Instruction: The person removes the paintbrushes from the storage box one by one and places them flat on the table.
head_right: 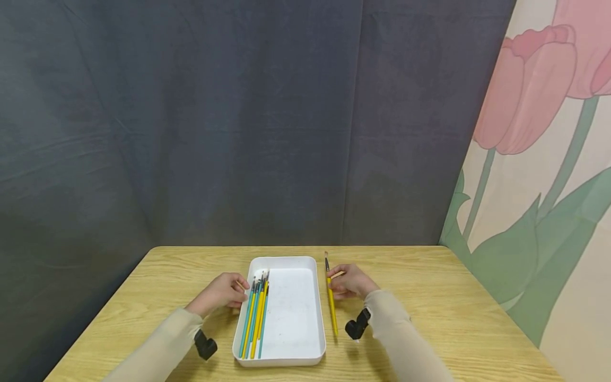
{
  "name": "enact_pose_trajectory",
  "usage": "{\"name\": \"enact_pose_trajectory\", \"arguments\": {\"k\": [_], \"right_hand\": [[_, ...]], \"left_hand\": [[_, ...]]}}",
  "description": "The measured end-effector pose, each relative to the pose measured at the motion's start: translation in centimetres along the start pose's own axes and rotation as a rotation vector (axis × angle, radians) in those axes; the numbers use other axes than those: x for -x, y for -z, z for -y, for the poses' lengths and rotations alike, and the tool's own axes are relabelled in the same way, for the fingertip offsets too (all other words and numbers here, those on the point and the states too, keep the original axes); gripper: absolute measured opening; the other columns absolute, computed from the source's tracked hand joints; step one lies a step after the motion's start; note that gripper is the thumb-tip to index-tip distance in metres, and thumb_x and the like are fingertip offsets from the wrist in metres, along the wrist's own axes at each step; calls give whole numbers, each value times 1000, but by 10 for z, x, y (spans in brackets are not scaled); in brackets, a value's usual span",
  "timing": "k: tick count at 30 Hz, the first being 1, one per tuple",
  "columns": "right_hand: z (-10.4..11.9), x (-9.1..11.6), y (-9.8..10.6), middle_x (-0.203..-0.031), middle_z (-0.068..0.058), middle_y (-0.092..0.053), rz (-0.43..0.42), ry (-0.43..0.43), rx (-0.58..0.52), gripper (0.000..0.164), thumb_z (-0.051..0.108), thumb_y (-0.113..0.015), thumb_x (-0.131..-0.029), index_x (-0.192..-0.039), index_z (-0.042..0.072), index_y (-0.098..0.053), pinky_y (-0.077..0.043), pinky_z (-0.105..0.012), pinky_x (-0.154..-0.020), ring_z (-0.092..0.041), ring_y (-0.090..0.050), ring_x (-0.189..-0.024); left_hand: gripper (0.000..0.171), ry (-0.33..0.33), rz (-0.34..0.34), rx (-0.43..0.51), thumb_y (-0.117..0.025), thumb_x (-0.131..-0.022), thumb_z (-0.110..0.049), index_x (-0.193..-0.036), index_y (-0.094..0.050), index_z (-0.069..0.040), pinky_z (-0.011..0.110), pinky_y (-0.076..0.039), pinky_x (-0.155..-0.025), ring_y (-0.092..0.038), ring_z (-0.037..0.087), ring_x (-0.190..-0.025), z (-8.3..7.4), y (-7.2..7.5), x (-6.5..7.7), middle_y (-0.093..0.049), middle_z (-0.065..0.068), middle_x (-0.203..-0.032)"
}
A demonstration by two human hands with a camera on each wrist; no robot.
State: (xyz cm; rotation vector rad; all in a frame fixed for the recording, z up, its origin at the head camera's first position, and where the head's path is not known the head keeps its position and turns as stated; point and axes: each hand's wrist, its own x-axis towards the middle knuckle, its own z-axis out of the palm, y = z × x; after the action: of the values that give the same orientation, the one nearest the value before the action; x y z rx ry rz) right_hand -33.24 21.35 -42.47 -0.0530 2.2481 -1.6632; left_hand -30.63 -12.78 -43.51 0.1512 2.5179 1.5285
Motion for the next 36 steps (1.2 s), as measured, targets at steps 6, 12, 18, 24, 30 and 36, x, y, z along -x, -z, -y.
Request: {"name": "enact_pose_trajectory", "arguments": {"k": [6, 12, 18, 24, 30, 36], "right_hand": [[-9, -3, -6, -80, -11, -61, -11, -12, 50, 34, -9, -60, -82, -116, -8, -55, -59, -32, -62, -12, -54, -59], [-14, -7, -11, -71, -5, -57, -57, -55, 93, 32, -7, -64, -81, -112, -4, -57, -57, -28, -58, -10, -51, -56], [-17, -9, -14, -67, -4, -54, -91, -72, 95, 31, -9, -64, -79, -109, -4, -58, -56, -28, -54, -11, -49, -55], [-17, -10, -15, -67, -5, -54, -121, -94, 98, 30, -10, -65, -79, -107, -2, -59, -55, -27, -52, -11, -49, -53], [-18, -12, -17, -67, -4, -55, -126, -92, 111, 29, -9, -66, -78, -106, -3, -61, -55, -27, -52, -11, -51, -53], [-19, -12, -18, -68, -5, -57, -126, -73, 133, 28, -9, -67, -78, -105, -2, -63, -55, -25, -51, -11, -51, -53]], "left_hand": [[20, 1, 3, 5, -69, -81, 6, -98, -60, 6, 30, -57, -59, -59, 16, -62, 1, 0, -1, -58, 11, -79], [20, 2, 9, 6, -70, -80, 6, -98, -60, 6, 30, -57, -60, -60, 16, -63, 1, 0, -1, -58, 11, -80], [20, 4, 8, 8, -70, -80, 7, -98, -60, 7, 31, -57, -60, -59, 16, -62, 1, 0, -1, -58, 11, -79], [20, 7, 3, -2, -70, -81, 6, -98, -60, 6, 30, -57, -60, -58, 16, -63, 0, 1, -2, -58, 11, -79], [20, 6, 2, -7, -70, -80, 6, -97, -60, 6, 29, -57, -59, -58, 16, -63, -1, 1, -1, -58, 11, -79], [20, 3, 4, 0, -70, -80, 7, -98, -60, 6, 29, -57, -60, -59, 16, -63, 1, 0, -2, -58, 11, -79]]}}
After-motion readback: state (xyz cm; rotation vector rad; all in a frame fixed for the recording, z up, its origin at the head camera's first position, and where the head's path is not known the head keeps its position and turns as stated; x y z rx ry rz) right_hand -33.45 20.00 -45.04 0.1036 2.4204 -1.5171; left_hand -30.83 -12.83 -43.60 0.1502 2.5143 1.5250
